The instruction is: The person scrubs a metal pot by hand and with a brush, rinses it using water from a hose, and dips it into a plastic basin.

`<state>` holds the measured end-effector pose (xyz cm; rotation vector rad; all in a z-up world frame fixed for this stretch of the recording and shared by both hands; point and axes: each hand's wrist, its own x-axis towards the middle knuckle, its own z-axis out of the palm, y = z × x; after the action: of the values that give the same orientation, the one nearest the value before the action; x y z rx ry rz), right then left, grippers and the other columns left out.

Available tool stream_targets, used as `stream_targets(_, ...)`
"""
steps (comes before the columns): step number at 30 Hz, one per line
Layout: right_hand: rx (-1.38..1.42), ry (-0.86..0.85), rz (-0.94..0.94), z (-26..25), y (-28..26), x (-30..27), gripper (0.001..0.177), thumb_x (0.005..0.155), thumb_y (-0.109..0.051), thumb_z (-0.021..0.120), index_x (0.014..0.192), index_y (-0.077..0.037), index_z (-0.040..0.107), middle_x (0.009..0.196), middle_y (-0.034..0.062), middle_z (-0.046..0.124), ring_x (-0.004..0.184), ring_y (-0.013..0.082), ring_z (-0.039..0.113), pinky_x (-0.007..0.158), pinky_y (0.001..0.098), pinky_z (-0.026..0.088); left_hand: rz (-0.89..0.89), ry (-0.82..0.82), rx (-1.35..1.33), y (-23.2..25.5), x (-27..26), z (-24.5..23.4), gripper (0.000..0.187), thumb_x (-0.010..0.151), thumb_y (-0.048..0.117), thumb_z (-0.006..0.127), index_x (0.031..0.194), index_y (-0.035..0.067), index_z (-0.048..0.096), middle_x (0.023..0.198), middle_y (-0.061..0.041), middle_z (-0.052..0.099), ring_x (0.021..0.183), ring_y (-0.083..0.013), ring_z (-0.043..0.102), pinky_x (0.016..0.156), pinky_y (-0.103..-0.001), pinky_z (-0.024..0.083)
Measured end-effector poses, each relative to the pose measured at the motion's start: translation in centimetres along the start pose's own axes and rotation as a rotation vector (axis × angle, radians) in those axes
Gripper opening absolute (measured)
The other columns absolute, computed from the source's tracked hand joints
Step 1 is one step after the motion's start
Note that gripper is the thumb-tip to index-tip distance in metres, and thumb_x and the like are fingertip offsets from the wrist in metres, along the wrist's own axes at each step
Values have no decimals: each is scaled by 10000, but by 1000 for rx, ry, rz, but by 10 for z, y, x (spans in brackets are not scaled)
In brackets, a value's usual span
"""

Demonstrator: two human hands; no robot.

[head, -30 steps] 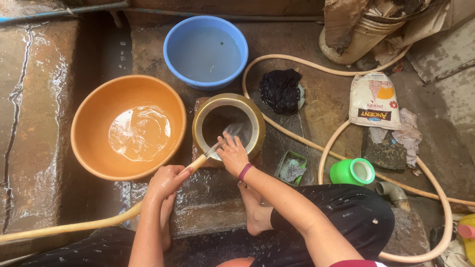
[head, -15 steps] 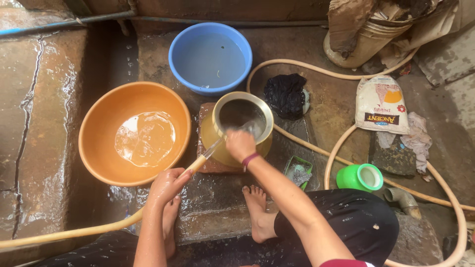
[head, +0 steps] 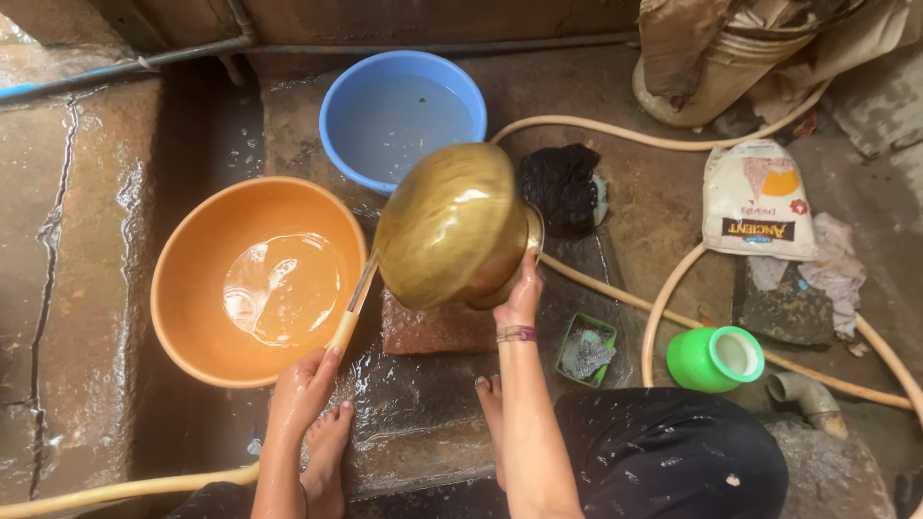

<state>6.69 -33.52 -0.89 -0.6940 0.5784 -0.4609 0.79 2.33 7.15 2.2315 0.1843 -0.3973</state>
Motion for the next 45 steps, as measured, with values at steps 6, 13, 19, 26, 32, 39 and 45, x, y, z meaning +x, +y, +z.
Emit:
stream_targets(6,401,-251,233,18,19,-21,554,1049,-450,456,1469,-91,494,1501,145,515,1394,320,505,1118,509,465,-36,-40,-70,-4,1,5,459,976,447,564,810,37,684,537,-52,517,519,-152,498,515,-343,416)
stream_targets(13,395,-247,198,17,-8,-17,560,1025,-413,464,1459,-62,507,1451,177,546,1365,339,513,1096,509,465,-52,-39,-94,-14,6,4,534,1030,460,540,803,-11,648,586,-71,503,546,-165,470,536,-367,394)
stream_targets(19,-393,-360,177,58,-84,2,465,951,-318,678,1330,-52,635,1348,122,686,1309,247,620,1088,395,514,0,-77,-6,5,-2,-4,517,996,488,509,827,27,670,597,-79,597,560,-195,577,572,-359,460)
stream_targets(26,-1848,-737,-492,59,-8,-58,176,859,-249,739,932,-99,686,873,165,731,809,381,710,735,510,550,46,-222,-10,23,-18,-7,504,938,537,549,892,65,720,593,-76,583,567,-181,569,573,-357,476)
stream_targets(32,-1844,-955,-772,25,29,-80,111,774,-195,735,858,-138,690,839,87,728,814,329,715,702,495,553,31,-290,20,24,-14,-1,553,902,580,578,899,53,743,593,-66,568,591,-165,523,581,-358,461)
stream_targets(39,-1888,-914,-992,26,16,-88,303,680,-287,761,935,-125,730,977,76,713,996,274,631,765,481,487,5,-311,145,11,8,26,718,887,688,524,874,11,765,657,-139,682,670,-265,683,692,-399,534)
stream_targets(45,-1982,-908,-902,28,21,-91,387,744,-381,730,1027,-118,737,1064,50,717,1093,229,615,823,469,475,0,-298,147,5,8,28,728,880,693,524,858,9,770,660,-157,694,684,-280,705,715,-407,543)
